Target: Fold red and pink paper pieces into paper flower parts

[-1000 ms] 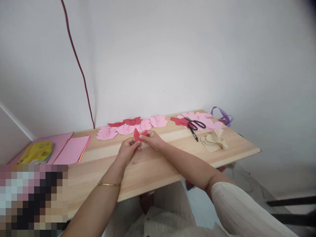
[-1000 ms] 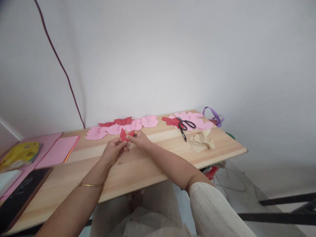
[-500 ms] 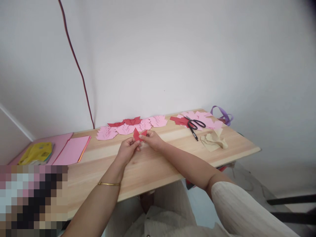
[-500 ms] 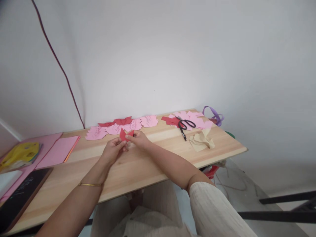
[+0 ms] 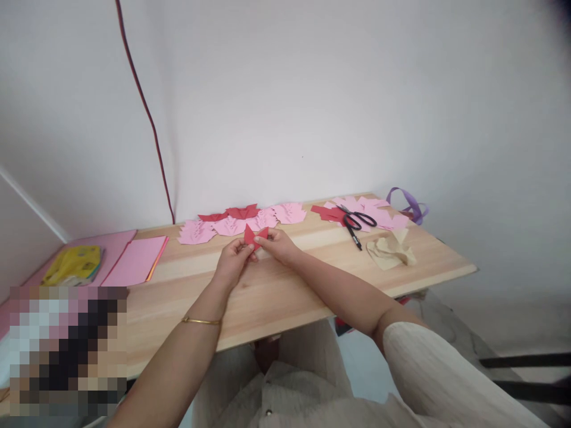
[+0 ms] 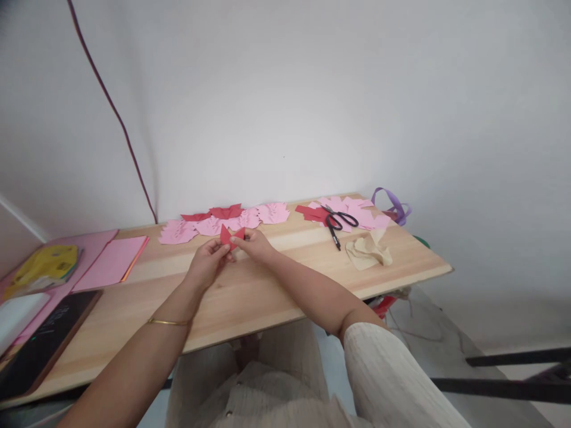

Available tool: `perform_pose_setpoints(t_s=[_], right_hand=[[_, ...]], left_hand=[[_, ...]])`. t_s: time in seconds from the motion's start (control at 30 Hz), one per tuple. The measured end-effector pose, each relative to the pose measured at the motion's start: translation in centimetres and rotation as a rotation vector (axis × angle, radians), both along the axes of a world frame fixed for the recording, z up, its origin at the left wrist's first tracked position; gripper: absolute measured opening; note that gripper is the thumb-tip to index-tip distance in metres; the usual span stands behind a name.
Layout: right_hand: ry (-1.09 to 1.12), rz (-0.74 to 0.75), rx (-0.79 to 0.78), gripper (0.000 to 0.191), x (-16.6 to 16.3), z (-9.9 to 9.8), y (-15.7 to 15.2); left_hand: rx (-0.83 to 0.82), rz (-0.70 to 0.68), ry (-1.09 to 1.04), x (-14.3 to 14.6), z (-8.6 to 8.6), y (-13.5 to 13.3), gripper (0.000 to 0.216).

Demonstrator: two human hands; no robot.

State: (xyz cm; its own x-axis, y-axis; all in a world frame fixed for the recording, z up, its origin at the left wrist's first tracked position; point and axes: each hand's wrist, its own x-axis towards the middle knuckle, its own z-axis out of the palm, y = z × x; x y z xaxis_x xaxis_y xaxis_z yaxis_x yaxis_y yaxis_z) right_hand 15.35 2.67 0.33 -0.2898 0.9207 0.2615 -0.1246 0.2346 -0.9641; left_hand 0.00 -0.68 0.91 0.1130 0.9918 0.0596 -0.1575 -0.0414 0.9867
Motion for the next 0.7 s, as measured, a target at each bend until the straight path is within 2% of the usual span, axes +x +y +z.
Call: perform_pose_setpoints(t_s=[0.13, 0.27, 0.37, 0.47, 0.7], right_hand=[[0.014, 0.082, -0.02, 0.037, 0.0, 0.38, -0.32], [-0.054, 0.047, -0.055, 0.038, 0.22, 0.94, -0.59], [-0.092, 0.083, -0.03, 0.037, 0.32, 0.99, -0.56], [-0.075, 0.112, 0.022, 0.037, 0.27, 0.75, -0.43], [-0.085, 0.099, 0.024, 0.033, 0.5, 0.56, -0.28]], left_hand=[[-0.038, 0.003, -0.061, -0.09, -0.18, 0.16, 0.026], [-0.041, 0.048, -0.108, -0.04, 0.06, 0.18, 0.026], [-0.021, 0.079, -0.127, -0.02, 0.27, 0.2, 0.026], [-0.031, 0.06, -0.138, -0.05, 0.35, 0.21, 0.026], [-0.05, 0.041, -0.135, 0.0, 0.59, 0.05, 0.028]])
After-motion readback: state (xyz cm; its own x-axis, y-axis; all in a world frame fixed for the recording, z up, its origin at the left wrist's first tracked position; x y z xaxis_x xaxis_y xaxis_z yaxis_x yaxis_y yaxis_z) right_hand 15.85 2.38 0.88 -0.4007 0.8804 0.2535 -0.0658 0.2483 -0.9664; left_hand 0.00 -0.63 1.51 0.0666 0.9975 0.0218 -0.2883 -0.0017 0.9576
